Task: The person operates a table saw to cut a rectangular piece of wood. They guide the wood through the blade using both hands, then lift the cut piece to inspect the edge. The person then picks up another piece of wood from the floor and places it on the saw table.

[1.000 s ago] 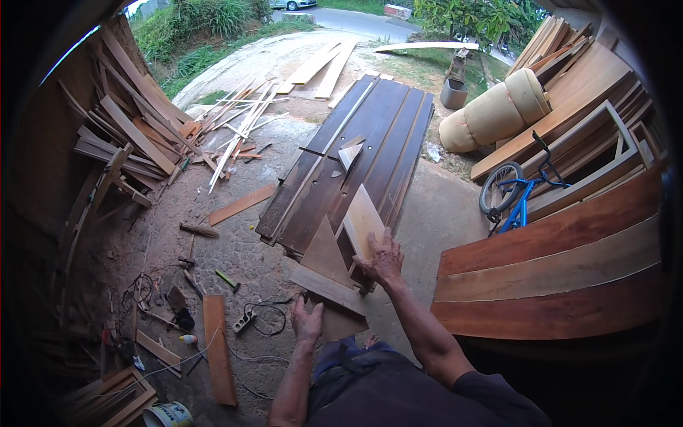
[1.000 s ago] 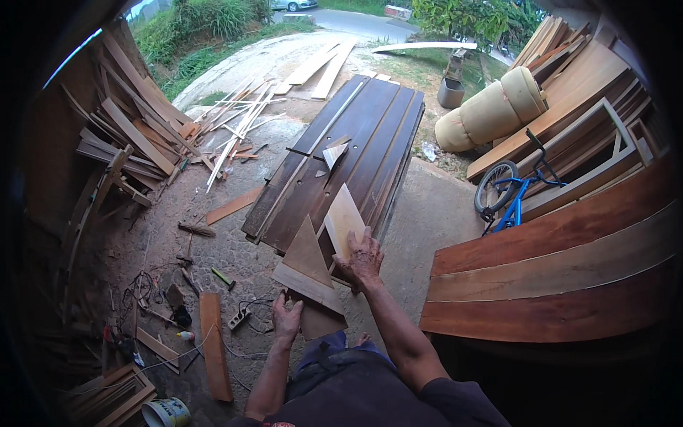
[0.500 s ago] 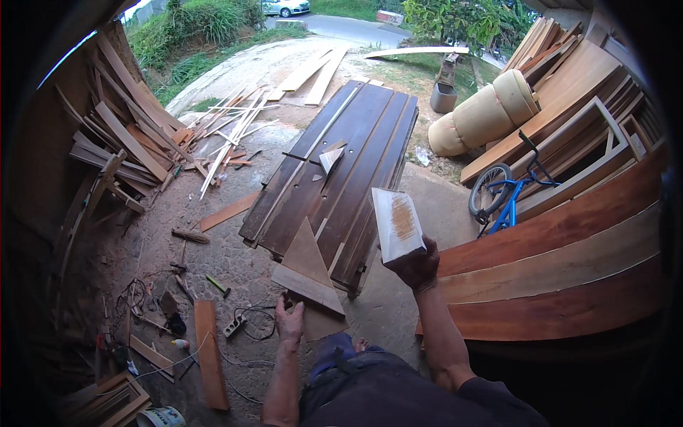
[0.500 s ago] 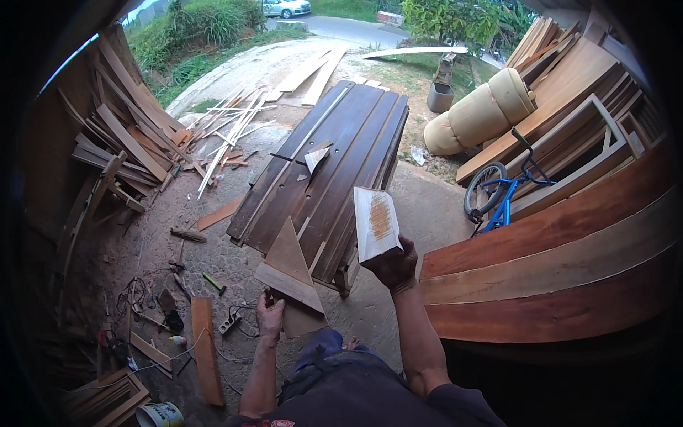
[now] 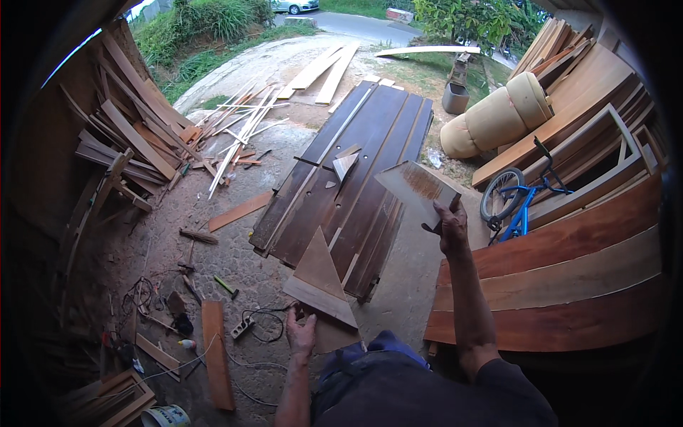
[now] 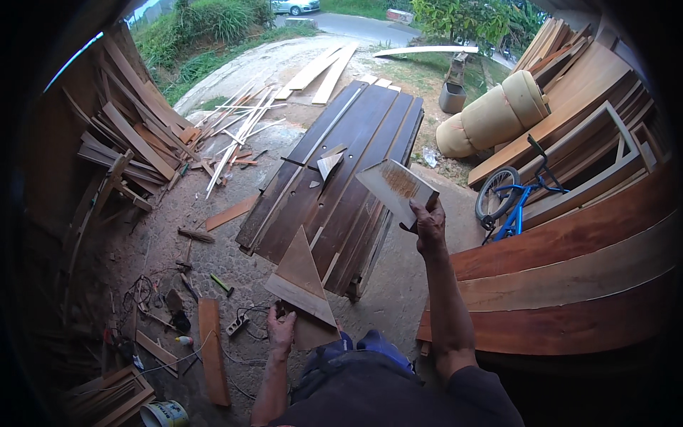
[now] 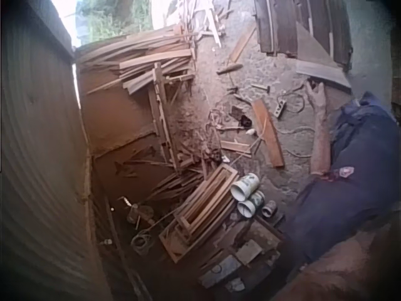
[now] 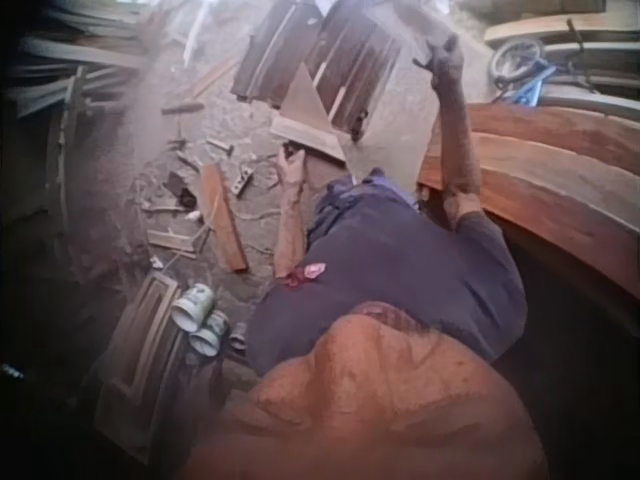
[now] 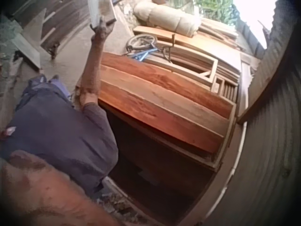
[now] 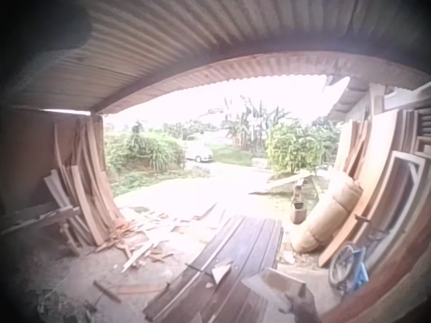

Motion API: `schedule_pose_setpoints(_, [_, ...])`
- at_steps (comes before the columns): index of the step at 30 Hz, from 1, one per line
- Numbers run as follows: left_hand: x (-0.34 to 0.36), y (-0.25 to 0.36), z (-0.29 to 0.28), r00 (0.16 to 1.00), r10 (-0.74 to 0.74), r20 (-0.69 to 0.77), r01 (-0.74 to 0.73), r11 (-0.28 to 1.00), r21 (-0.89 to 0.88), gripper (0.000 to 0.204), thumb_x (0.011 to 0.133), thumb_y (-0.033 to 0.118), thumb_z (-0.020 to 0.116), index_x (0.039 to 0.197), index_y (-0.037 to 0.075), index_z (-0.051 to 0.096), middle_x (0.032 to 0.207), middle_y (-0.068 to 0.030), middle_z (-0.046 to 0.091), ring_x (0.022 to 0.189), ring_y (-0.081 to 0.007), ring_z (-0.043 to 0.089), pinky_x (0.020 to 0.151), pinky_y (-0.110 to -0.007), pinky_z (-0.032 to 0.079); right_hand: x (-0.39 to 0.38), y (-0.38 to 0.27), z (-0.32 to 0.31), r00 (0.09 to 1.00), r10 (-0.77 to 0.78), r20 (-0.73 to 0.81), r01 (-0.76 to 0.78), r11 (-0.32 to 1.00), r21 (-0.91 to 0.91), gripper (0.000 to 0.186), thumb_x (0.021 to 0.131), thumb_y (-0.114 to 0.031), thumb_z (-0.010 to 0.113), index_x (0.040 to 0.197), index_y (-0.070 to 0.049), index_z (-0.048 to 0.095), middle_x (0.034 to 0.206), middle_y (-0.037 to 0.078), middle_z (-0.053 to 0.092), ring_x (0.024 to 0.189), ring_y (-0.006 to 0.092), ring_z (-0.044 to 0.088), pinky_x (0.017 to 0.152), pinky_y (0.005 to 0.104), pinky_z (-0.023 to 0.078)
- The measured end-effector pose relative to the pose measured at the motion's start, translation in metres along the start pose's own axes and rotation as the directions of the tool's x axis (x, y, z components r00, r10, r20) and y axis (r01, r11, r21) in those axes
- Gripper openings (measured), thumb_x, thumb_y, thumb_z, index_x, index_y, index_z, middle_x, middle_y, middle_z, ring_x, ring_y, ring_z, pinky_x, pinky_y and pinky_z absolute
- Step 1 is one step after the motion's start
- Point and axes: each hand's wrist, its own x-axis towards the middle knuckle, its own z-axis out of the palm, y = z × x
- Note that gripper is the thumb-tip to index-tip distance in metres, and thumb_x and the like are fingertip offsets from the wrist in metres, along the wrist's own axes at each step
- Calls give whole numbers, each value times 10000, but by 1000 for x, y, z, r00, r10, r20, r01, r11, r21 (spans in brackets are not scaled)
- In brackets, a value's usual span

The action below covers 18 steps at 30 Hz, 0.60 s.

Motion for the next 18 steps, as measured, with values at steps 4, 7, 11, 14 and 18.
schedule_pose_setpoints(4, [4, -13, -2, 1000, 17, -17, -17, 1000, -1, 586, 811, 86, 726, 1337, -46, 503, 1290, -205, 580, 1196, -305, 556, 1028, -393, 420, 78, -52, 60, 952, -233, 200, 277, 932, -232, 372, 938, -172, 635, 1254, -69, 468, 1059, 92, 629, 842, 169, 651, 573, 301, 568])
schedule_pose_setpoints(7, [7, -15, 1, 1000, -1, -22, 0, 998, -57, 589, 811, 81, 723, 1342, -44, 501, 1296, -206, 578, 1200, -305, 554, 1032, -394, 417, 114, -86, 110, 942, -143, 304, 275, 848, -453, 424, 919, -270, 661, 1225, -55, 462, 1054, 136, 628, 863, 227, 667, 527, 331, 576])
schedule_pose_setpoints(11, [4, 0, 5, 1000, 6, -25, -6, 999, -34, 525, 846, 63, 689, 1328, -36, 504, 1244, -158, 603, 1138, -251, 574, 992, -362, 444, 150, -91, 151, 919, -68, 388, 303, 753, -584, 483, 909, -338, 660, 1220, -33, 450, 1046, 178, 628, 796, 274, 678, 510, 354, 583])
schedule_pose_setpoints(14, [4, 10, 2, 999, 19, -36, -17, 998, 55, 475, 861, 55, 675, 1305, -19, 525, 1181, -120, 631, 1088, -215, 592, 958, -342, 467, 160, -102, 175, 913, -21, 407, 336, 606, -721, 479, 915, -340, 628, 1211, -10, 446, 1040, 199, 636, 747, 282, 690, 528, 353, 585])
schedule_pose_setpoints(18, [5, -2, 2, 997, 41, -59, -40, 999, 10, 451, 853, 59, 682, 1281, 2, 551, 1124, -101, 652, 1040, -204, 610, 925, -342, 488, 188, -110, 182, 890, -38, 454, 443, 305, -843, 443, 921, -305, 572, 1189, 24, 445, 1052, 226, 648, 709, 299, 702, 531, 363, 578])
